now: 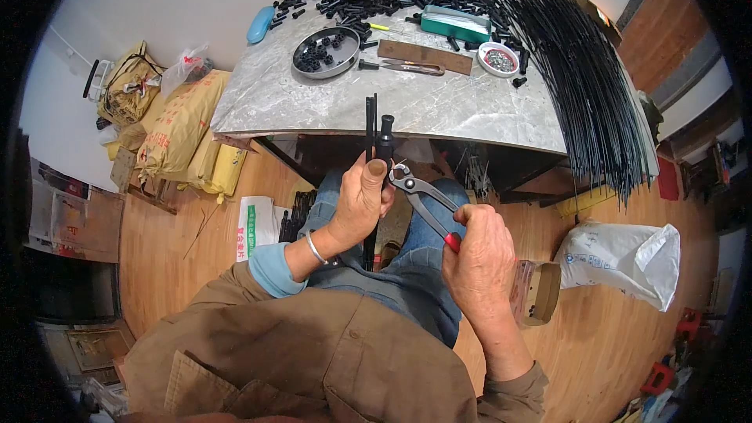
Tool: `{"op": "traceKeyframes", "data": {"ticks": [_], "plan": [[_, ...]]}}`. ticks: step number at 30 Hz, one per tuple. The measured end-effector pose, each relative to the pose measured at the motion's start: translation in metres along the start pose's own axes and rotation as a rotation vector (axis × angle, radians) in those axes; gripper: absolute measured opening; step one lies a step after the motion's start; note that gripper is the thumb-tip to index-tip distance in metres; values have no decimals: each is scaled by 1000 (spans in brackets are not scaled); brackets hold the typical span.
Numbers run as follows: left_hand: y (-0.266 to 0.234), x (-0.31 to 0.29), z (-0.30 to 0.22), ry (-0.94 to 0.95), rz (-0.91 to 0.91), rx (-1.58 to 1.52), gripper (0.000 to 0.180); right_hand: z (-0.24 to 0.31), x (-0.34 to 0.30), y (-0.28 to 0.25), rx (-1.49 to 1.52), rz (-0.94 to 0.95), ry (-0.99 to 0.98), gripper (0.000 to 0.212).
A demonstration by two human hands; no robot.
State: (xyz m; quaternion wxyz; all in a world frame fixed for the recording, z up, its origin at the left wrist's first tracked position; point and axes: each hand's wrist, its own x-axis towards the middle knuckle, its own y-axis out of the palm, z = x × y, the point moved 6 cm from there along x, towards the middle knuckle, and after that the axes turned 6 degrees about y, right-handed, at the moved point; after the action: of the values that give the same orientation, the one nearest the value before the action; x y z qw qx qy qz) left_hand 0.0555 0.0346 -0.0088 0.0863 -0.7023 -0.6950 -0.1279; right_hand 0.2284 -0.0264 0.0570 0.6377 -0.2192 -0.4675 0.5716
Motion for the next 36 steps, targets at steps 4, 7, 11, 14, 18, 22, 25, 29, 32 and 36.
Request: {"op": "traceKeyframes", "data": {"ticks": [4,7,11,14,18,22,25,29,32,36], "plan": [[2,-1,-3,-5,5,-19,55,-1,2,-3,-3,-15,-15,42],[5,-3,-3,-25,44,-70,54,-1,8,-11,-37,-35,-74,40],[5,-4,-1,-34,42,-72,54,1,11,-15,-79,-55,-136,37],[6,-4,-1,-44,33,-78,53,1,9,-12,-104,-78,-131,37],[5,-3,-1,-8,17,-43,53,0,6,-8,-116,-89,-90,37],[6,-2,-1,-24,16,-52,52,-4,10,-8,-121,-109,-127,35],[5,-1,-1,2,13,-13,51,-7,11,-6,-154,-101,-174,32],[5,0,0,-42,22,-49,49,-12,7,4,-113,-69,-157,31],[4,0,3,-61,17,-79,48,-13,-4,20,26,-35,-68,31],[3,2,7,-69,-24,-49,46,-16,-40,71,342,-58,226,28]]}}
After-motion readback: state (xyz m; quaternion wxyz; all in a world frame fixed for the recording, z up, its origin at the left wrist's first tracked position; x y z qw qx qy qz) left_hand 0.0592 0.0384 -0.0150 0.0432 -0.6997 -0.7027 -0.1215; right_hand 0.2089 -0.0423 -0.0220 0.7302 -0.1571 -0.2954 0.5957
